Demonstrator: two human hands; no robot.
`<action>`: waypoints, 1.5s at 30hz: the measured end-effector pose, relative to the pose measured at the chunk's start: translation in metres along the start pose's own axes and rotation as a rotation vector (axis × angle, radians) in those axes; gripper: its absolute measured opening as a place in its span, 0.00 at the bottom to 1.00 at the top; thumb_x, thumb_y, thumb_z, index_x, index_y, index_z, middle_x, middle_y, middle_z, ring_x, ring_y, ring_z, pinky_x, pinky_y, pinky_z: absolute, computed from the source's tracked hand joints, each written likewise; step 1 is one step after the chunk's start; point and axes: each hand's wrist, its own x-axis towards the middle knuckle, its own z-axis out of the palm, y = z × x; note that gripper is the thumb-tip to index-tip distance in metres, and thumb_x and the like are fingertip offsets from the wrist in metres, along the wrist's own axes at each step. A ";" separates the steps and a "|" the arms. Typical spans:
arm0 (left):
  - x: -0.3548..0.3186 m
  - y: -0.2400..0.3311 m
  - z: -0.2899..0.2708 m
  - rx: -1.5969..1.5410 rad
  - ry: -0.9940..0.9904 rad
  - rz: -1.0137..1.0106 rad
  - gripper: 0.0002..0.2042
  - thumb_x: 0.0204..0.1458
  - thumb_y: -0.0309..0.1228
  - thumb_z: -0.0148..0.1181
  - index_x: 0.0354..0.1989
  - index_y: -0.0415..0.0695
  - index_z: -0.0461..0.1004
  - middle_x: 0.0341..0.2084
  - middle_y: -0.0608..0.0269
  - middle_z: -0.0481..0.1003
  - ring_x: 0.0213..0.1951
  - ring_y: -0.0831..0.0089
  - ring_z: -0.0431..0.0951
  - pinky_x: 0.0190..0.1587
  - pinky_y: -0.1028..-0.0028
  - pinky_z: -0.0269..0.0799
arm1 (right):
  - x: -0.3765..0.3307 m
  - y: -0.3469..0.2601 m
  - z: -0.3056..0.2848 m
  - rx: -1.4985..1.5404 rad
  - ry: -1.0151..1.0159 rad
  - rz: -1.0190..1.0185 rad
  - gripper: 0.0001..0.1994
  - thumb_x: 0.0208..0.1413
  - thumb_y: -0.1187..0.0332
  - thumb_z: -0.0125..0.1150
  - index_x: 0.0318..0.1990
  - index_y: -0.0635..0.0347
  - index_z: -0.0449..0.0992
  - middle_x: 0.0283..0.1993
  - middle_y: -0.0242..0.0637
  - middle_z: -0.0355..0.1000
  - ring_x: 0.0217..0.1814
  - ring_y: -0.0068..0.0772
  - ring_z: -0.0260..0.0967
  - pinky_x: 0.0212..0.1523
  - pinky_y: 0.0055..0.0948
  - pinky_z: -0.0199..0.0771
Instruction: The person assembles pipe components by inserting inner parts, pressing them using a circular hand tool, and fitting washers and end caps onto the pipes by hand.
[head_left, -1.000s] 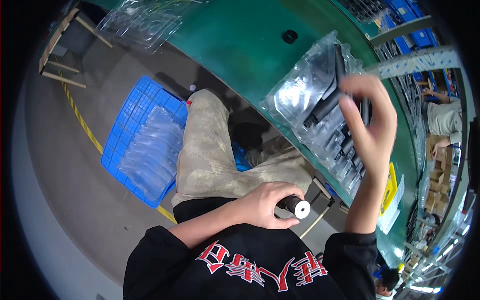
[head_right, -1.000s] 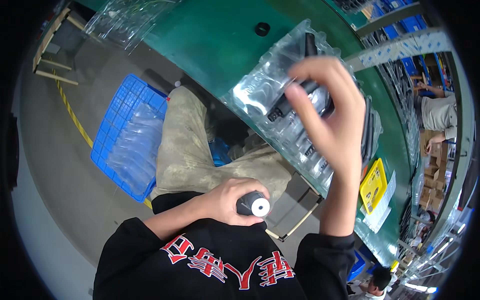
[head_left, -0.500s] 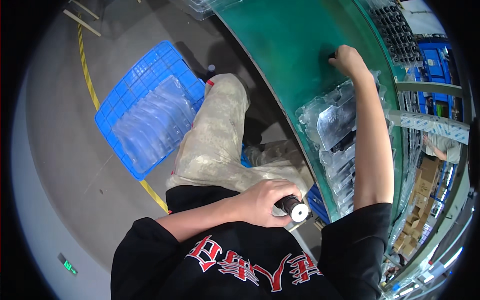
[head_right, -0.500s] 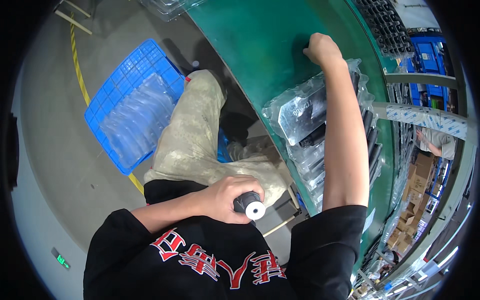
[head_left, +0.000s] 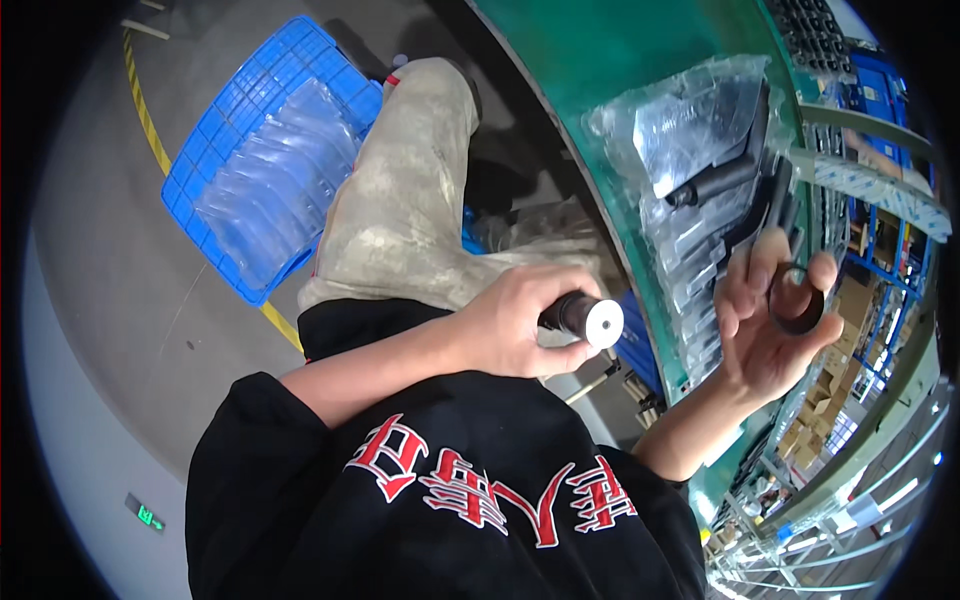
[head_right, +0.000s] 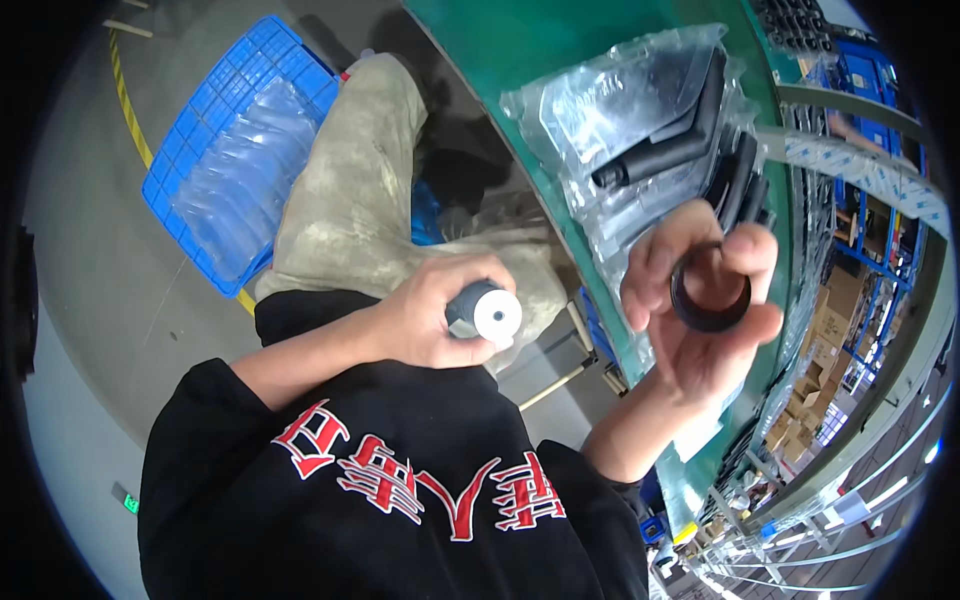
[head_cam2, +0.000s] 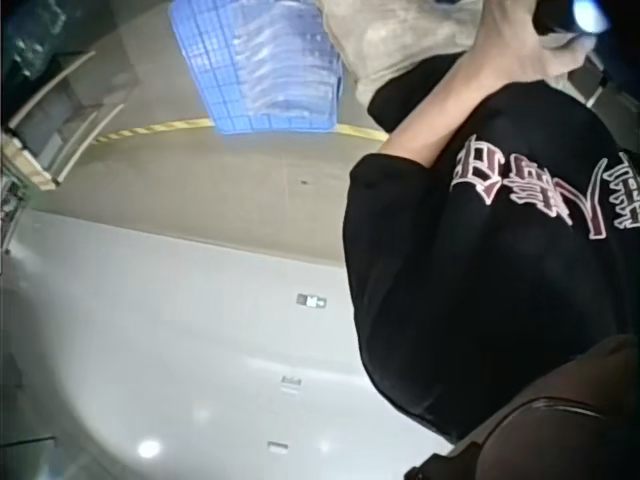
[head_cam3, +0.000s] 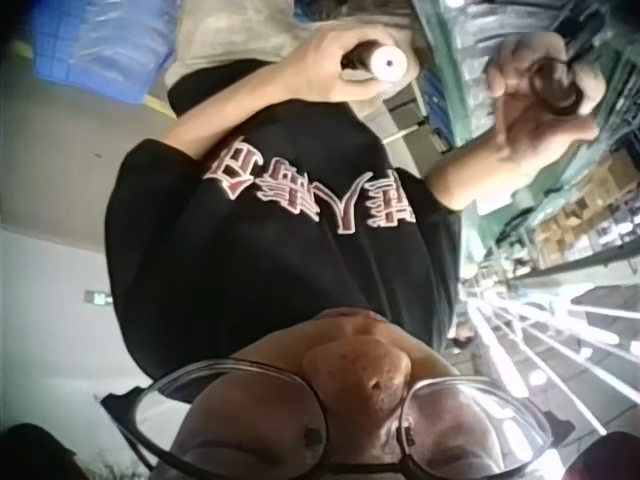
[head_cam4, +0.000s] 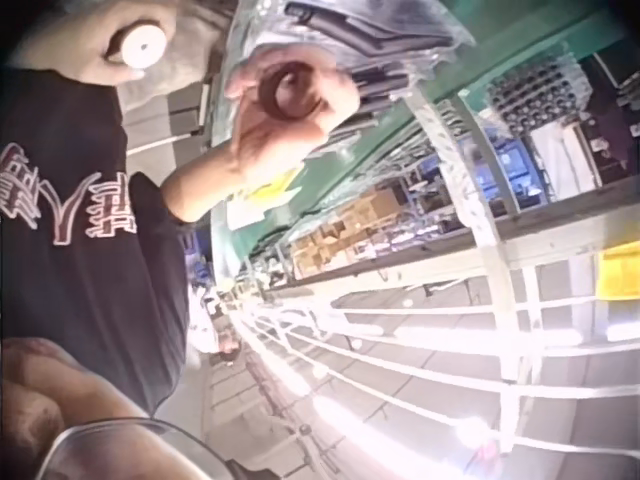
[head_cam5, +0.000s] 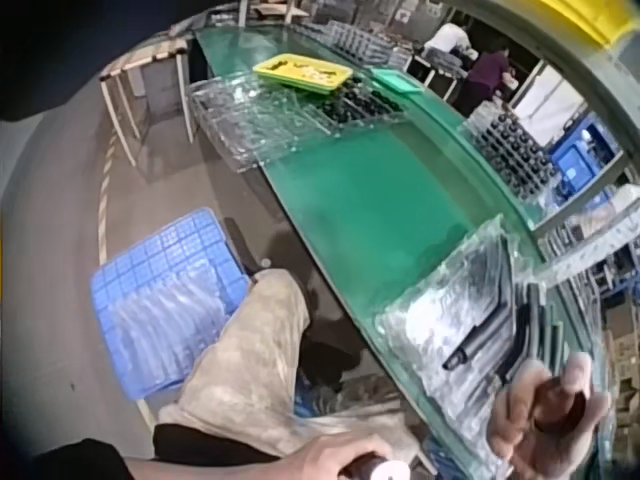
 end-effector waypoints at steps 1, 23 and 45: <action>-0.001 0.000 0.002 -0.005 0.003 -0.007 0.16 0.35 0.21 0.66 0.36 0.43 0.72 0.28 0.66 0.76 0.27 0.69 0.71 0.34 0.74 0.67 | -0.015 0.008 -0.002 -0.048 0.039 -0.054 0.24 0.65 0.47 0.53 0.55 0.59 0.66 0.36 0.44 0.70 0.32 0.33 0.66 0.38 0.26 0.65; -0.010 0.001 0.020 0.076 -0.026 -0.009 0.19 0.34 0.25 0.72 0.36 0.43 0.72 0.27 0.64 0.76 0.26 0.70 0.72 0.32 0.72 0.68 | -0.082 0.061 0.048 -0.418 0.391 -0.115 0.34 0.32 0.59 0.85 0.47 0.63 0.75 0.47 0.43 0.71 0.53 0.39 0.68 0.57 0.35 0.65; -0.007 0.004 0.021 0.070 -0.016 0.007 0.16 0.34 0.24 0.70 0.33 0.43 0.71 0.24 0.64 0.74 0.24 0.68 0.71 0.30 0.71 0.67 | -0.075 0.063 0.054 -0.465 0.361 -0.132 0.31 0.28 0.63 0.86 0.43 0.60 0.76 0.43 0.37 0.69 0.48 0.36 0.68 0.53 0.33 0.66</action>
